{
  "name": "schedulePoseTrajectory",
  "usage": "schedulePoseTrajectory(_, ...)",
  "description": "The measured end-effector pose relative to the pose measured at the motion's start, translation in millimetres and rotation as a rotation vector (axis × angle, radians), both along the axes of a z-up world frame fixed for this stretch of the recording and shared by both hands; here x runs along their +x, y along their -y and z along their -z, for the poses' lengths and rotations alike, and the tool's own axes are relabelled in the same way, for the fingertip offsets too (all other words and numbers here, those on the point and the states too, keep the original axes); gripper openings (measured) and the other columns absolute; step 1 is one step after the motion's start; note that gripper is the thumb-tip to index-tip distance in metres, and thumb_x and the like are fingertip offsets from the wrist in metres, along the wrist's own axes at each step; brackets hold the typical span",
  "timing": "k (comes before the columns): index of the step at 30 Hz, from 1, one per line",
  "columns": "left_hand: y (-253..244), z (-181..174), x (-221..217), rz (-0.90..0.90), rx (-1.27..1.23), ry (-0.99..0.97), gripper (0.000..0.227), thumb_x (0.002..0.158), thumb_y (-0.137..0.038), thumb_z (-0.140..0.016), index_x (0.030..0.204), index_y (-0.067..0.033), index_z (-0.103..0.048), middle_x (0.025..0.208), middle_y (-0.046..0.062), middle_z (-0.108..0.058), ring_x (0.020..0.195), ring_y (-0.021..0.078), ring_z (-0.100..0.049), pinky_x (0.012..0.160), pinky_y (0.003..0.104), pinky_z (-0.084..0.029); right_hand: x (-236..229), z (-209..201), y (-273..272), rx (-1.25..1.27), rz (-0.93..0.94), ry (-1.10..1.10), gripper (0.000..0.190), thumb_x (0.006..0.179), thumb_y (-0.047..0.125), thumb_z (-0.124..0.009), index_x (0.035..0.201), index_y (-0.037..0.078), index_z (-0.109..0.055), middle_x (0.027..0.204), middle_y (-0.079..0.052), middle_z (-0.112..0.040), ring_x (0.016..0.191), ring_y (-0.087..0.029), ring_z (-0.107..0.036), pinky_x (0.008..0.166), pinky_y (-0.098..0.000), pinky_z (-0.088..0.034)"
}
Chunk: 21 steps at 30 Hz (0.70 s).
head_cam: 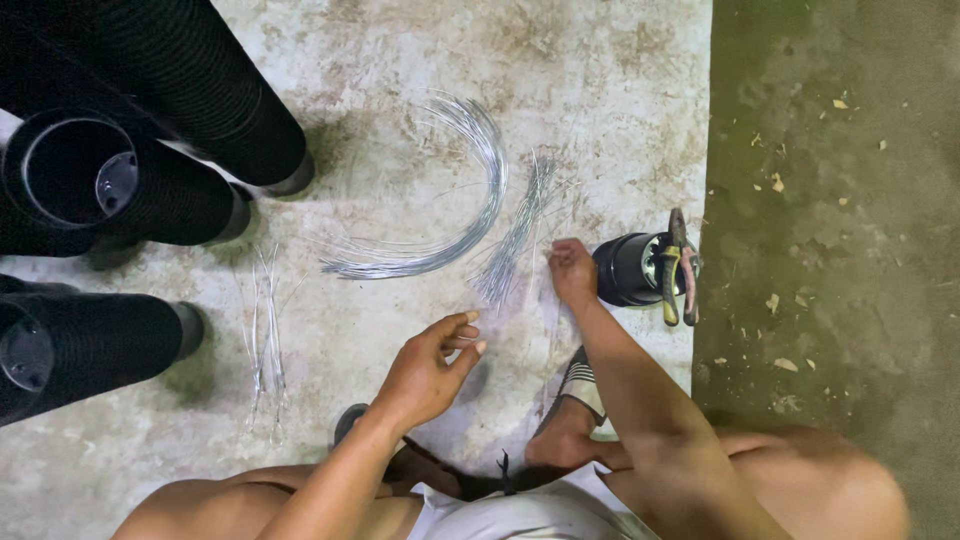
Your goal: The person sits on the floor and repeatedly twists short lengths of thin metal wire by hand to form loops. They use pliers to tighten the twisted sections and place the finished pieces on the floor.
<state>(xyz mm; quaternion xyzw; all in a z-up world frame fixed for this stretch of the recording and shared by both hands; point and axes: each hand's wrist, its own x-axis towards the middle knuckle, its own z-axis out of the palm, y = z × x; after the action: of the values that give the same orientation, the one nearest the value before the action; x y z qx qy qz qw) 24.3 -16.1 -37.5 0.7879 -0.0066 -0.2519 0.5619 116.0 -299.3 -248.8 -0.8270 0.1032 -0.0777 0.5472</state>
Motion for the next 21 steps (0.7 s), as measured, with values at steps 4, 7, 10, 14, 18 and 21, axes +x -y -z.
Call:
schedulePoseTrajectory(4,2,13,-4,-0.068,-0.112,-0.1,0.043,0.093,-0.023,-0.07,0.132,-0.0042,-0.065,0.104,0.01,-0.076,0.092,0.0155,-0.069,0.081,0.027,-0.055,11,-41,24,0.455,0.098,-0.169,0.05,0.092,0.003,-0.064,0.14,0.004,-0.052,0.098,-0.005,-0.074,0.071,-0.009,-0.06,0.062,-0.0228,-0.049)
schedulePoseTrajectory(7,5,22,-5,-0.093,-0.086,-0.087,0.041,0.093,-0.023,-0.07,0.13,-0.0032,-0.068,0.101,0.008,-0.076,0.088,0.012,-0.065,0.081,0.025,-0.054,19,-93,33,0.69,0.288,-0.245,0.051,0.091,0.004,-0.064,0.14,0.006,-0.052,0.094,-0.003,-0.072,0.061,-0.008,-0.052,0.053,-0.0234,-0.042)
schedulePoseTrajectory(10,9,29,-1,-0.242,-0.21,-0.103,0.041,0.093,-0.024,-0.07,0.125,0.0004,-0.07,0.101,0.009,-0.078,0.091,0.0101,-0.07,0.083,0.024,-0.054,12,-142,25,0.669,0.149,-0.203,0.044,0.091,0.004,-0.067,0.135,0.005,-0.057,0.092,-0.003,-0.071,0.06,-0.007,-0.05,0.052,-0.0226,-0.04)
schedulePoseTrajectory(14,5,27,3,-0.401,-0.35,-0.059,0.051,0.094,-0.025,-0.072,0.136,0.0016,-0.059,0.11,0.01,-0.077,0.098,0.0114,-0.07,0.089,0.025,-0.053,-27,-188,-11,0.224,-0.234,-0.22,0.03,0.092,0.006,-0.071,0.123,0.007,-0.072,0.093,-0.003,-0.068,0.067,-0.007,-0.051,0.058,-0.0244,-0.042)
schedulePoseTrajectory(18,-3,15,10,-0.577,-0.58,-0.265,0.07,0.09,-0.021,-0.072,0.148,-0.0113,-0.034,0.114,0.008,-0.073,0.097,0.0137,-0.071,0.087,0.032,-0.056,-84,-221,-49,-0.406,-0.695,0.114,0.021,0.092,0.01,-0.07,0.113,0.009,-0.073,0.101,-0.012,-0.073,0.082,-0.029,-0.07,0.07,-0.0386,-0.056)
schedulePoseTrajectory(21,-15,13,23,-0.824,-0.742,-0.306,0.06,0.091,-0.018,-0.068,0.142,-0.0143,-0.038,0.099,0.007,-0.07,0.083,0.0164,-0.07,0.076,0.033,-0.058,-120,-241,-57,-0.625,-0.834,0.091,0.02,0.087,0.012,-0.071,0.107,0.013,-0.076,0.097,-0.009,-0.071,0.082,-0.032,-0.07,0.067,-0.0432,-0.056)
